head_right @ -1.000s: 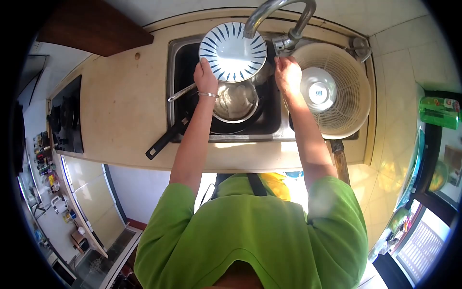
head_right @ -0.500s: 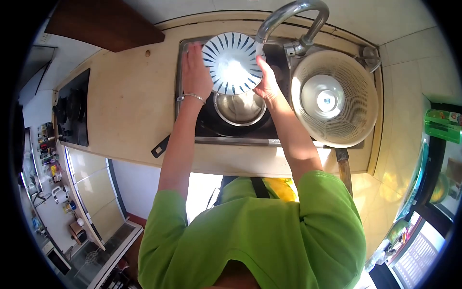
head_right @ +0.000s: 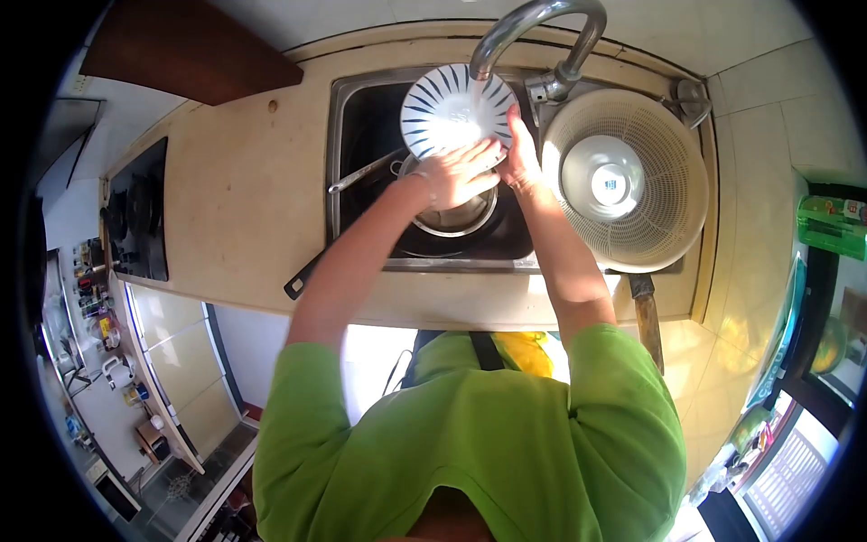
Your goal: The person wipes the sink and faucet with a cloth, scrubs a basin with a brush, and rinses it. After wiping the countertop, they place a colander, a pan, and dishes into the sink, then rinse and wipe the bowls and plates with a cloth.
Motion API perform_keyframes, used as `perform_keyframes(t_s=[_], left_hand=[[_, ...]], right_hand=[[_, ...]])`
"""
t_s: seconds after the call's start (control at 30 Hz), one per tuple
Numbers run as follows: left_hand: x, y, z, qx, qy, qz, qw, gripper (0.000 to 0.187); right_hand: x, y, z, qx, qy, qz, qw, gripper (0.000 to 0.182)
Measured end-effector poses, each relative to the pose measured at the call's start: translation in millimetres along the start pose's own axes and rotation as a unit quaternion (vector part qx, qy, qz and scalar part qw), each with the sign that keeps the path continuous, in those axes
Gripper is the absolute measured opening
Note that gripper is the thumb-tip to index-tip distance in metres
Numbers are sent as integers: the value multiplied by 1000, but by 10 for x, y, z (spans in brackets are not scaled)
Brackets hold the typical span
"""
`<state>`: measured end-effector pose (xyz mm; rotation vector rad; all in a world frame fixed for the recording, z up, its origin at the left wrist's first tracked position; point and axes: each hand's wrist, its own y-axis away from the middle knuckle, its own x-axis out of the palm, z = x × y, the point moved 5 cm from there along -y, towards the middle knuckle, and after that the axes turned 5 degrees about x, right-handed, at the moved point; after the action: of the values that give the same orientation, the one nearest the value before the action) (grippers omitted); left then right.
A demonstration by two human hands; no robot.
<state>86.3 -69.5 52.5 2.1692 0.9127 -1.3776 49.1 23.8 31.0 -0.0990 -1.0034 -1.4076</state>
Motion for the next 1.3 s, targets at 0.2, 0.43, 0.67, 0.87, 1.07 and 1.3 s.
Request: perform_keyframes(t_s=[0.2, 0.43, 0.67, 0.87, 1.07, 1.3], left_hand=[[-277, 121, 316, -66, -187, 156, 968, 50], [55, -240, 35, -162, 66, 8, 985, 64], [68, 506, 260, -82, 5, -81, 993, 51], [375, 471, 826, -280, 263, -234, 893, 33], [457, 56, 785, -295, 757, -133, 568, 28], [-56, 393, 712, -313, 639, -108, 694, 20]], right_hand=[[-26, 3, -272, 40, -63, 96, 993, 59], [45, -13, -382, -14, -114, 104, 988, 60], [292, -302, 7, -35, 181, 147, 972, 43], [638, 101, 528, -140, 581, 7, 802, 66], [327, 416, 685, 50, 518, -60, 852, 71], [-13, 595, 639, 118, 447, -88, 882, 66]])
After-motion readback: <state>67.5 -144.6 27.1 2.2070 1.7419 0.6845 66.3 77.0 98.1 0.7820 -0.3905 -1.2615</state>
